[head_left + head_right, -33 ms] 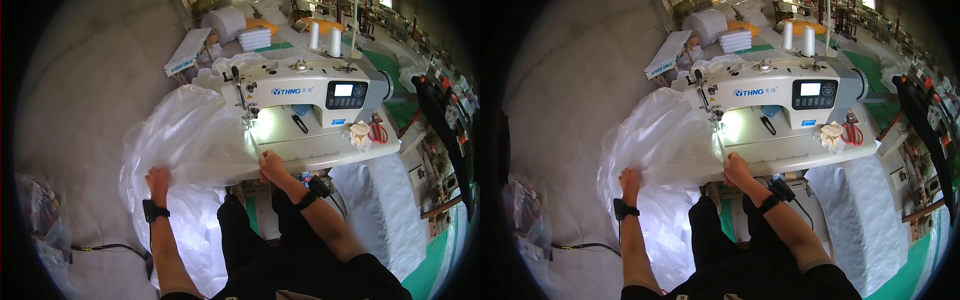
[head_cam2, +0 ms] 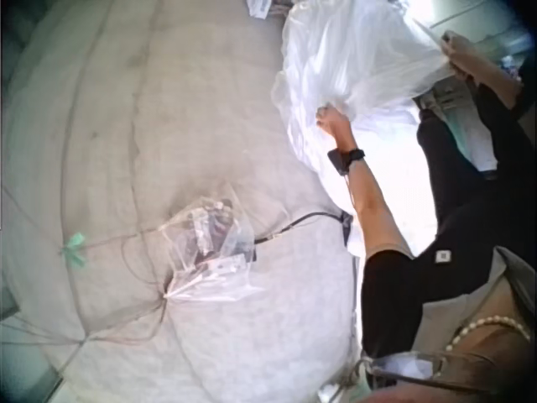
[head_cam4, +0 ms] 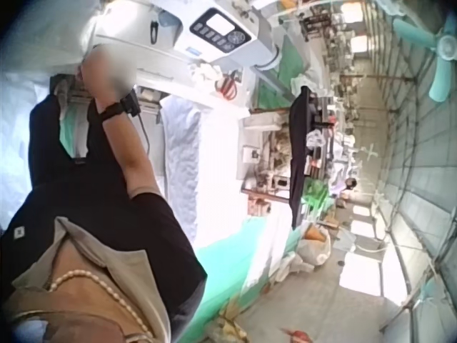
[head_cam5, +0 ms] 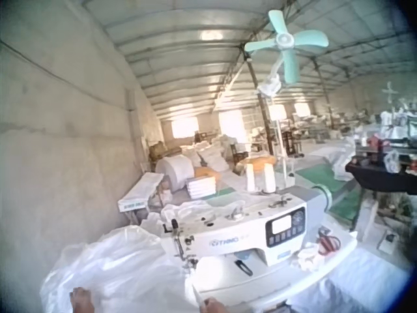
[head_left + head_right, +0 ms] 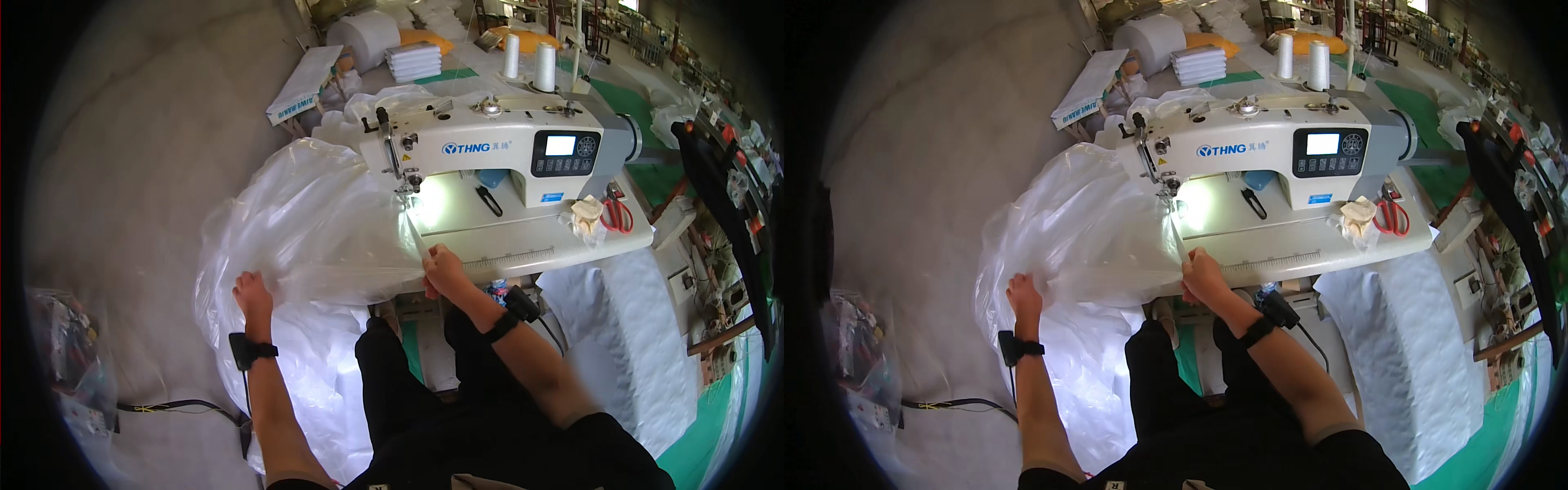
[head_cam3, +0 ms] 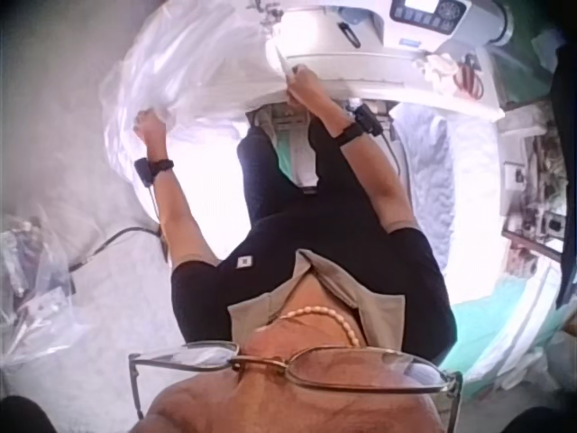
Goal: Sewing together large white plastic sheets using an industrial sewing machine.
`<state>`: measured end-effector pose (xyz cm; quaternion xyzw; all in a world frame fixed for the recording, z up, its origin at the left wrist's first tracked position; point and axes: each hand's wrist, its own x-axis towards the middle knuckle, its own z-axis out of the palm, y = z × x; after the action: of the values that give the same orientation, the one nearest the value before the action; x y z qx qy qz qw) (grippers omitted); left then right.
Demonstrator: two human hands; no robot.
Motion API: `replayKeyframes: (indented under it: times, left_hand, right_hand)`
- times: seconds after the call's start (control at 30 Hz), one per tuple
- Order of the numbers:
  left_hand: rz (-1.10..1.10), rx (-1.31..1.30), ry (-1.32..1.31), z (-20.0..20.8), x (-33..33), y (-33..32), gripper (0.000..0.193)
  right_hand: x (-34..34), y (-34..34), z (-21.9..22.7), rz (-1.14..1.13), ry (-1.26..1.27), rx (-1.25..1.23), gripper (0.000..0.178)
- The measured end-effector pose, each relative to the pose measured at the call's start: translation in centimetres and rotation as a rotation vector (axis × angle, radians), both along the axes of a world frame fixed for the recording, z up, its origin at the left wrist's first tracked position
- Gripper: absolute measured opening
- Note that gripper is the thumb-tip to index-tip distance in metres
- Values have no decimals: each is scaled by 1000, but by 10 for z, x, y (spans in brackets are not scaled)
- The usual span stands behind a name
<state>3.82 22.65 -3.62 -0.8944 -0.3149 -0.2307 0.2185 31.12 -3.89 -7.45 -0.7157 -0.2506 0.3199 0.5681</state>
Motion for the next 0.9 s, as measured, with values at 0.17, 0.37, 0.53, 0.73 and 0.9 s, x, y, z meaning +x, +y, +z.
replayKeyframes:
  times: [0.17,0.37,0.53,0.73,0.9]
  left_hand:
    - [-482,-233,-191,17,56,-86,43]
    - [-756,-455,22,-2,132,-125,19]
    - [-565,-943,-170,-1,141,-96,18]
    - [-570,-1029,-258,13,143,-92,24]
    - [-362,-1001,-111,25,93,-58,26]
  right_hand:
    - [-3,0,-3,21,130,-24,26]
    - [0,-15,7,-27,19,-69,25]
    - [1,-17,33,-203,-872,44,37]
    - [5,34,48,70,-1313,61,23]
    - [41,41,38,-46,-1368,-36,16]
